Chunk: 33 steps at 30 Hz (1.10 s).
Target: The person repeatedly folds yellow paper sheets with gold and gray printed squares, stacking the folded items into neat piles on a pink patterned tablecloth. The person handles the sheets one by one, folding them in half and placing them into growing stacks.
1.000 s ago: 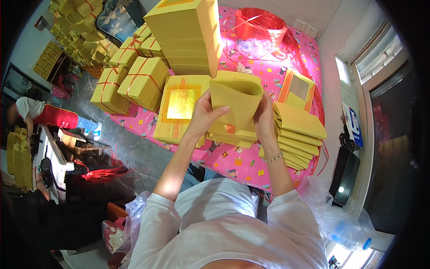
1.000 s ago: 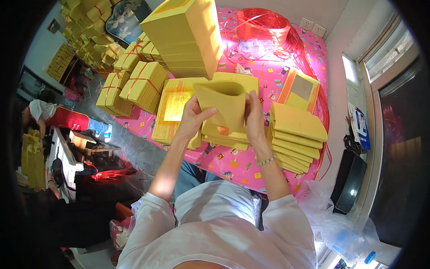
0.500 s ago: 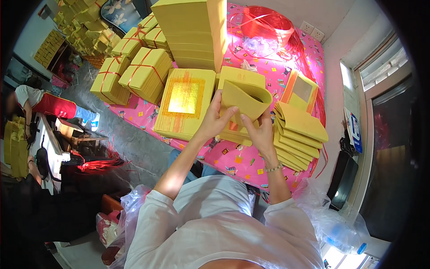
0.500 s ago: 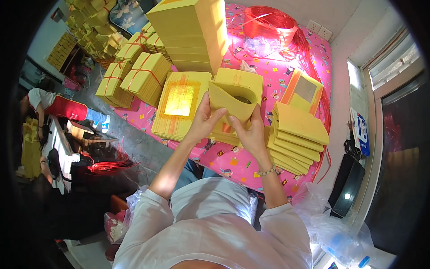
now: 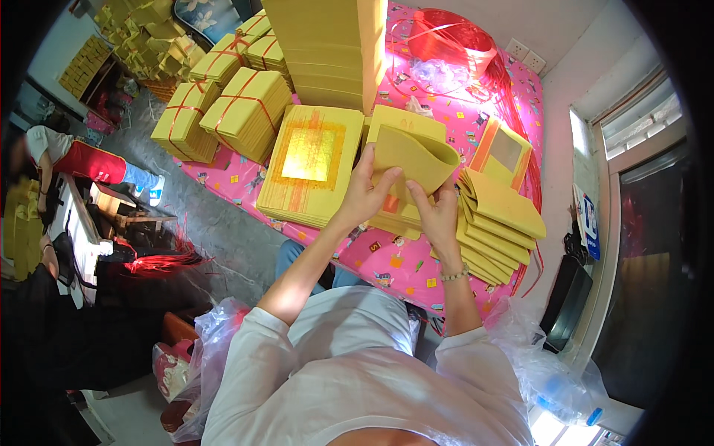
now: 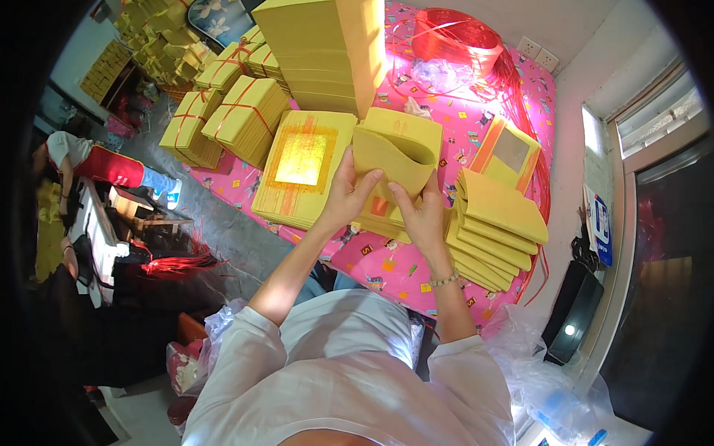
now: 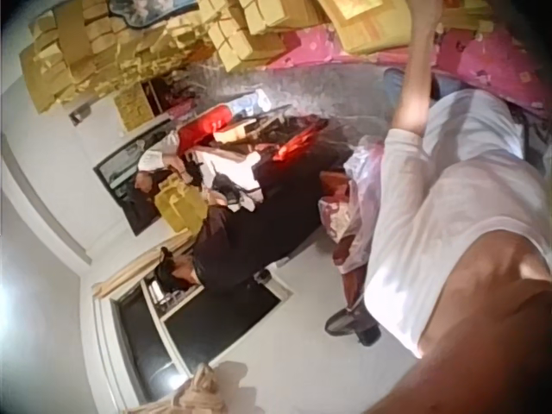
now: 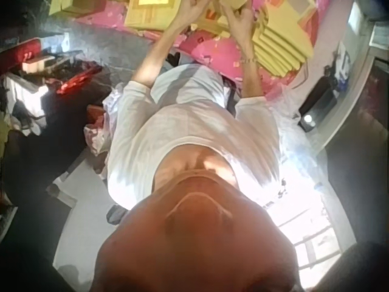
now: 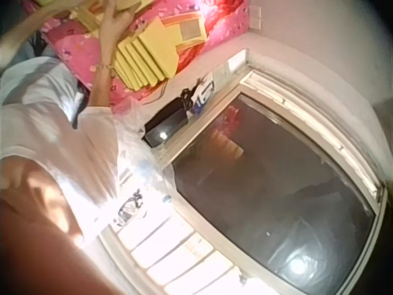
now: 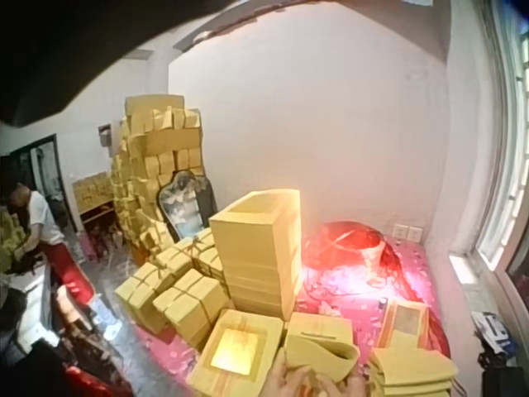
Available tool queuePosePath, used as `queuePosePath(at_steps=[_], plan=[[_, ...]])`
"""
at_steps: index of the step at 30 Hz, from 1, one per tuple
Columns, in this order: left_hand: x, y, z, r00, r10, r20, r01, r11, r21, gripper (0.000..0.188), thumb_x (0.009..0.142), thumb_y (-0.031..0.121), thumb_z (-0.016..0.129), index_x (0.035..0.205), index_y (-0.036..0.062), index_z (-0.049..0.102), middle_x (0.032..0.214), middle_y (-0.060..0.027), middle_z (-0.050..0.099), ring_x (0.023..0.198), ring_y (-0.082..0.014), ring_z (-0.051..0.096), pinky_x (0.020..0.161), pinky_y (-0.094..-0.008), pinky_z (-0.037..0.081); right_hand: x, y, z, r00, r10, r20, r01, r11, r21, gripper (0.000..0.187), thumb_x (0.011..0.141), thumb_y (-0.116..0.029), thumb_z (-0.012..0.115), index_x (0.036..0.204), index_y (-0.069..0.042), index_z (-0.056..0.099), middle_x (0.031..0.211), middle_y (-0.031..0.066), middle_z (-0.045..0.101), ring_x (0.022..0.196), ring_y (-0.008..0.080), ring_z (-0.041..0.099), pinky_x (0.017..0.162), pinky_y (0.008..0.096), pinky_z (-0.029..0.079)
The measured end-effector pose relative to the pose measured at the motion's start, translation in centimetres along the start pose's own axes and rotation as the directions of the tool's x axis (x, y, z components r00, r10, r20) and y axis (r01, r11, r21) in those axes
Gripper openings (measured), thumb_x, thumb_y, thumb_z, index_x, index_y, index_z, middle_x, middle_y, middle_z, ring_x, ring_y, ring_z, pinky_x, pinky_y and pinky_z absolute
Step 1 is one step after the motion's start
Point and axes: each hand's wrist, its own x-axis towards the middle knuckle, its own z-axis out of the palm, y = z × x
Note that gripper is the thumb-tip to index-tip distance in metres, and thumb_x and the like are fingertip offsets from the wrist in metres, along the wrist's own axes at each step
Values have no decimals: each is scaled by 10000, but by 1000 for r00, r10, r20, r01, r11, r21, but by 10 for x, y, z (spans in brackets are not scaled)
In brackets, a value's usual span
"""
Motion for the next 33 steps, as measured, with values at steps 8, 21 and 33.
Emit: queuePosePath(at_steps=[8,21,33], plan=[[16,40,-12,907,-401,128,414,906,-95,414,867,63,666,1234,-23,497,1149,-102,617,1035,-154,600,886,-296,496,7,-34,-7,966,242,88,-252,957,142,441,852,-46,691,1247,20,508,1103,117,653,958,162,645,809,283,527],[12,45,-11,807,-548,221,584,796,-159,445,920,145,639,1307,6,470,1204,-90,606,1065,-146,604,891,-291,502,3,-32,-12,913,368,178,-407,853,327,427,870,-71,680,1243,51,512,1142,133,639,981,165,641,832,290,532],[8,52,-5,832,-519,198,550,820,-161,424,949,160,598,1314,1,450,1204,-82,597,1073,-140,590,903,-292,488,-7,-42,-5,908,402,119,-416,829,374,434,887,-58,652,1272,44,480,1174,127,615,1023,171,620,865,293,517]])
